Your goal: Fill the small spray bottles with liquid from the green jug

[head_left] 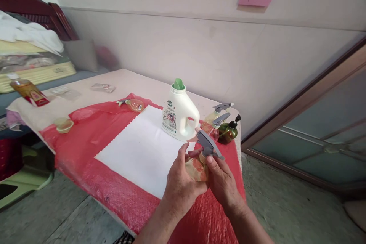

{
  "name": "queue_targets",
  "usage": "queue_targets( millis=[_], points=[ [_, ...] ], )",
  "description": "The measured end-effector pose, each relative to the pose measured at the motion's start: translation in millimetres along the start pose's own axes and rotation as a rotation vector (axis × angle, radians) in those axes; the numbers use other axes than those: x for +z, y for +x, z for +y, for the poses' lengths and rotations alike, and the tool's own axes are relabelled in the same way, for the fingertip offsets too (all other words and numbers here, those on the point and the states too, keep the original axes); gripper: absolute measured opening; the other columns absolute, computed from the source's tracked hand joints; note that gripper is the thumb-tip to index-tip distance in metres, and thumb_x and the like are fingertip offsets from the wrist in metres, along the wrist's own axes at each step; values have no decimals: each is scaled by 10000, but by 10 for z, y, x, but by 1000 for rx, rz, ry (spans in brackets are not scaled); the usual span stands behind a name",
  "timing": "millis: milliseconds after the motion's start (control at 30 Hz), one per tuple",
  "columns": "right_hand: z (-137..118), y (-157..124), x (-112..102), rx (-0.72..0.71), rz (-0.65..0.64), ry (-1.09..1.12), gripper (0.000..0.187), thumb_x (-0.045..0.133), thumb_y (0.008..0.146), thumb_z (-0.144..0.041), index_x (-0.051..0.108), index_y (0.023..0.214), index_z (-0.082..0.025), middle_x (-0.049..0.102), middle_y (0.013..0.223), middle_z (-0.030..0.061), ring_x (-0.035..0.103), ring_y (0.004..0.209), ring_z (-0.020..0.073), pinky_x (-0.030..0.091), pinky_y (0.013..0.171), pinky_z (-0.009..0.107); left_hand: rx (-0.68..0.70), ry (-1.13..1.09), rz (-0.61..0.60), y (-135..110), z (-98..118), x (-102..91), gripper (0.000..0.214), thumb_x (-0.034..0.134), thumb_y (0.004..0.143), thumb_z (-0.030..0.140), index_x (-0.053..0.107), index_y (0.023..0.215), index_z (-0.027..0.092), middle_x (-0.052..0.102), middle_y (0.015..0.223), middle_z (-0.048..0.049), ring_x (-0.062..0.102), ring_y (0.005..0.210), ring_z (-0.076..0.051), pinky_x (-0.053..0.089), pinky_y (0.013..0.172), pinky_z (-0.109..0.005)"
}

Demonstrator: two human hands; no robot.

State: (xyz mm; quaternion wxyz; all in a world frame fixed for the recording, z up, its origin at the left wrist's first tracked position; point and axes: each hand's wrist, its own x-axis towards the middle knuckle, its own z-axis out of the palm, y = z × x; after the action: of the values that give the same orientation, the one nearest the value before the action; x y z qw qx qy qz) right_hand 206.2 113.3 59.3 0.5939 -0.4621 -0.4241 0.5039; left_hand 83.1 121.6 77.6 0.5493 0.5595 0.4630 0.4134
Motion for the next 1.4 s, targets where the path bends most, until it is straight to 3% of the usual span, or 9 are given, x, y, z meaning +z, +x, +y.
queue_targets(
  millis=[233,300,367,400,533,667,933,1200,1400],
  points=[
    [-90,-37,49,-154,212,-70,287,582,872,-493,701,912,-235,689,937,34,606,920,201,458,881,367,-45,-338,-148,21,8,-59,795,778,606,160,465,1331,250,605,1288,-103,547,1213,-299,436,977,-397],
    [-162,-21,15,-142,262,-39,294,579,874,-490,700,881,-222,688,921,37,605,907,196,454,873,363,-31,-498,-62,47,-48,-66,687,792,636,212,537,1272,248,586,1320,-88,470,1305,-277,362,1060,-371],
    [-258,-12,-6,-130,310,6,314,582,867,-499,703,840,-209,694,934,48,610,925,203,454,869,361,-127,-625,59,63,-89,-27,611,821,641,278,591,1206,241,579,1330,-81,478,1298,-270,368,1051,-350],
    [-310,-12,-9,-127,326,30,320,590,859,-503,704,823,-206,697,942,52,614,934,209,457,863,360,-209,-690,49,62,-97,6,581,818,662,331,605,1193,232,587,1320,-89,524,1248,-274,408,1011,-354],
    [-472,-36,-13,-128,325,158,304,619,840,-494,720,830,-208,709,971,58,628,981,230,467,892,377,-474,-865,-248,-4,-46,142,498,669,814,509,646,1187,179,680,1161,-134,673,906,-255,531,715,-339],
    [-494,-46,-94,-161,256,329,223,669,825,-423,738,955,-256,717,1050,35,630,1023,211,438,981,393,-421,-873,-219,-62,23,209,462,662,821,510,675,1133,170,719,1045,-115,673,803,-227,519,608,-292],
    [-580,2,-179,-189,247,453,165,767,741,-347,748,887,-273,739,975,0,651,883,157,421,1003,343,-446,-887,-227,-22,-36,258,497,717,754,531,666,1097,175,716,974,-90,658,768,-223,513,573,-297],
    [-498,34,-140,-162,181,502,190,733,760,-421,760,875,-272,738,927,24,653,839,184,465,938,383,-305,-878,-206,-32,-9,271,481,667,809,503,653,1174,189,669,1214,-108,631,1049,-259,505,832,-332],
    [-457,35,-253,-211,165,384,251,766,740,-336,739,984,-282,724,1041,6,622,970,181,415,985,369,-288,-787,-165,-28,4,241,525,677,781,538,623,1162,181,682,1157,-119,627,1055,-279,489,844,-355]
  ],
)
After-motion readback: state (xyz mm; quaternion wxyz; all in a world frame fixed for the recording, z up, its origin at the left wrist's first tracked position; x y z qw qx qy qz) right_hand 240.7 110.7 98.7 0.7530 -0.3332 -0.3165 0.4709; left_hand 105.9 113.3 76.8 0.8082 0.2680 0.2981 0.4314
